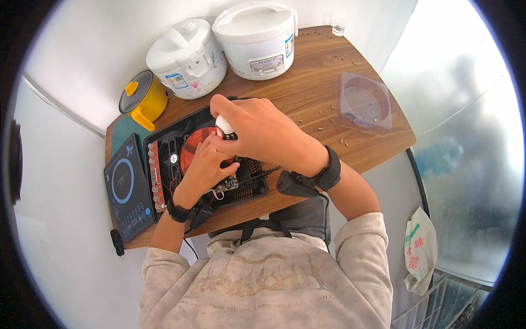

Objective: The person assembles an electronic device by positioning a copper coil onto a black plastic housing and securing it with a screwdriver. They then connect wires to a circuit board and tighten the connections.

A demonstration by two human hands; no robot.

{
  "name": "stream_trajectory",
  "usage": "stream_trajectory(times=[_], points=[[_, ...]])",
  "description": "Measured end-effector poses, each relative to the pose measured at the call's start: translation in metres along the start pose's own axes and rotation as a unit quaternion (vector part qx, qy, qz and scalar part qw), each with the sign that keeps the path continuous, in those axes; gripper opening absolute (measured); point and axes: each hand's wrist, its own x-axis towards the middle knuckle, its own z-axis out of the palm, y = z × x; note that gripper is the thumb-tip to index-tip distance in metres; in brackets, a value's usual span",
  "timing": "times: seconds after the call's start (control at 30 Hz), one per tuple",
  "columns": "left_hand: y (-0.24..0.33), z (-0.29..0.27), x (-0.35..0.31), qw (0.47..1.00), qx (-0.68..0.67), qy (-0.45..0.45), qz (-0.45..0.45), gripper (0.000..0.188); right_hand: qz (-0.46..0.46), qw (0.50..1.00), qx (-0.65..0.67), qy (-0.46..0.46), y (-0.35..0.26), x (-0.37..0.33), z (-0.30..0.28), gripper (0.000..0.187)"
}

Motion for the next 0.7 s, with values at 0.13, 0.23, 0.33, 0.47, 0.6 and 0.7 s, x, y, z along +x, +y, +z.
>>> stream_trajectory(times=[0.13, 0.23, 0.33, 0.47, 0.6, 0.7], points=[[-0.006, 0.006, -0.001, 1.000, 0.007, 0.019, 0.018, 0.029, -0.041, 0.999, 0.011, -0.025, -0.004, 0.001, -0.004, 0.034], [-0.005, 0.005, 0.001, 1.000, 0.009, 0.000, 0.011, 0.029, -0.080, 0.997, 0.007, -0.022, -0.003, -0.001, -0.004, 0.044], [-0.005, 0.003, 0.000, 0.999, -0.007, -0.045, -0.029, 0.029, -0.051, 0.997, 0.015, -0.050, -0.014, -0.004, -0.010, 0.052], [0.001, 0.000, -0.004, 1.000, 0.022, 0.021, 0.007, 0.027, -0.063, 0.995, 0.047, -0.064, -0.009, -0.006, -0.019, 0.056], [-0.003, 0.004, -0.005, 1.000, 0.017, 0.017, 0.008, 0.029, -0.051, 0.992, 0.075, -0.090, -0.003, -0.002, -0.022, 0.055], [-0.001, 0.001, -0.002, 1.000, 0.001, -0.020, -0.018, 0.030, -0.067, 0.994, 0.062, -0.067, -0.002, 0.001, -0.018, 0.049]])
